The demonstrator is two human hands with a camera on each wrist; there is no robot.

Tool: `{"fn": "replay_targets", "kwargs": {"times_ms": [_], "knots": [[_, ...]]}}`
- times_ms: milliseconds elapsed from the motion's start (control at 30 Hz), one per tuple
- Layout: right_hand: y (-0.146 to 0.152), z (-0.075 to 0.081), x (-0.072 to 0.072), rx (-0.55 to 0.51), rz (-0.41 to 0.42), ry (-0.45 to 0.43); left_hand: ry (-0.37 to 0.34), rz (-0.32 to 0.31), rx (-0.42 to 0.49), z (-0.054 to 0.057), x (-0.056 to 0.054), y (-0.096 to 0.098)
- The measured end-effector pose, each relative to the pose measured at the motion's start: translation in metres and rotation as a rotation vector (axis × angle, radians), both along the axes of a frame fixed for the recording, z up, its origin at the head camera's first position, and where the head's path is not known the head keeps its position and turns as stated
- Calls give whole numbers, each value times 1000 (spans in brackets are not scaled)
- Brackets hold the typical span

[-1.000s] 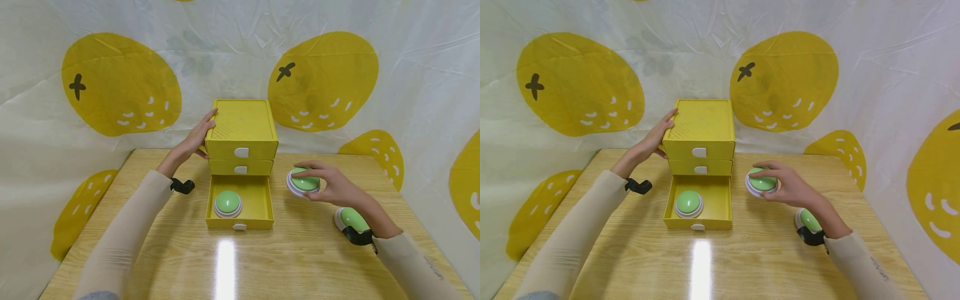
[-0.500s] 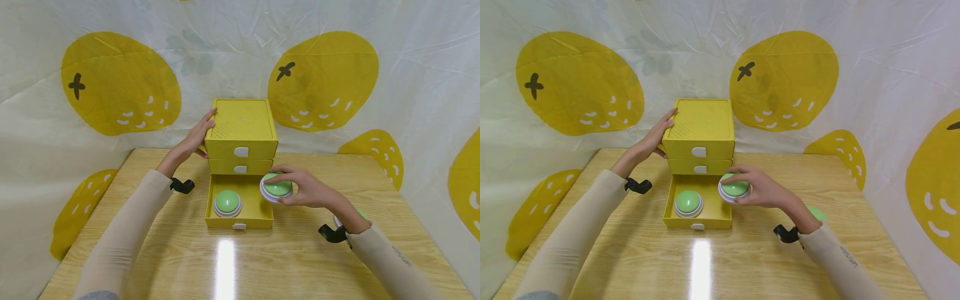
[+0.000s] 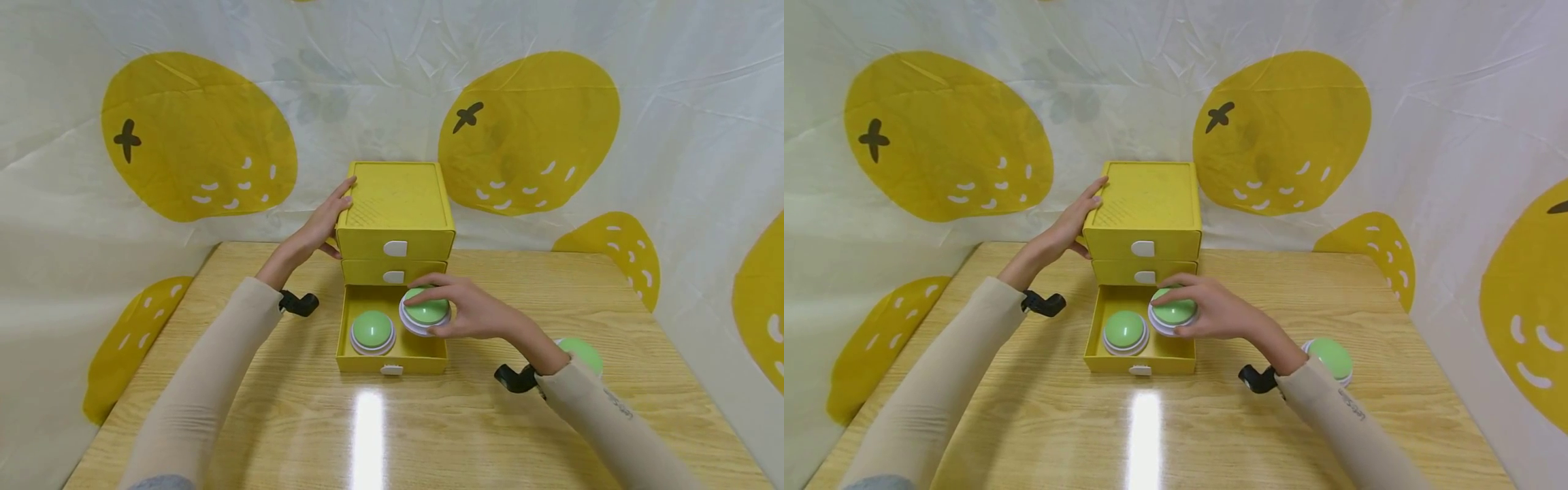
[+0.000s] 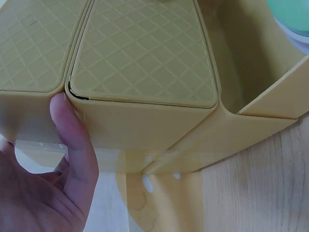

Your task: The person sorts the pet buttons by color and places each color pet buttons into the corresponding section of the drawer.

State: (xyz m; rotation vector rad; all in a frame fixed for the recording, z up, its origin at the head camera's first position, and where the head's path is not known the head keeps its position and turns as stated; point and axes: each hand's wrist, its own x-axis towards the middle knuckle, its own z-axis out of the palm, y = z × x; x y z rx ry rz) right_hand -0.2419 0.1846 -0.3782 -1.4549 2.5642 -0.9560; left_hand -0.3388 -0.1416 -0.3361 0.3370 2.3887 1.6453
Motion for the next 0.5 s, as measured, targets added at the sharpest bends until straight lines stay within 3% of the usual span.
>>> {"fn": "replay_targets", "kwargs": {"times_ms": [500], "knots": [[-13,-14,-7,26,-1,-52,-4,-10,7,1,-2,-2]]}}
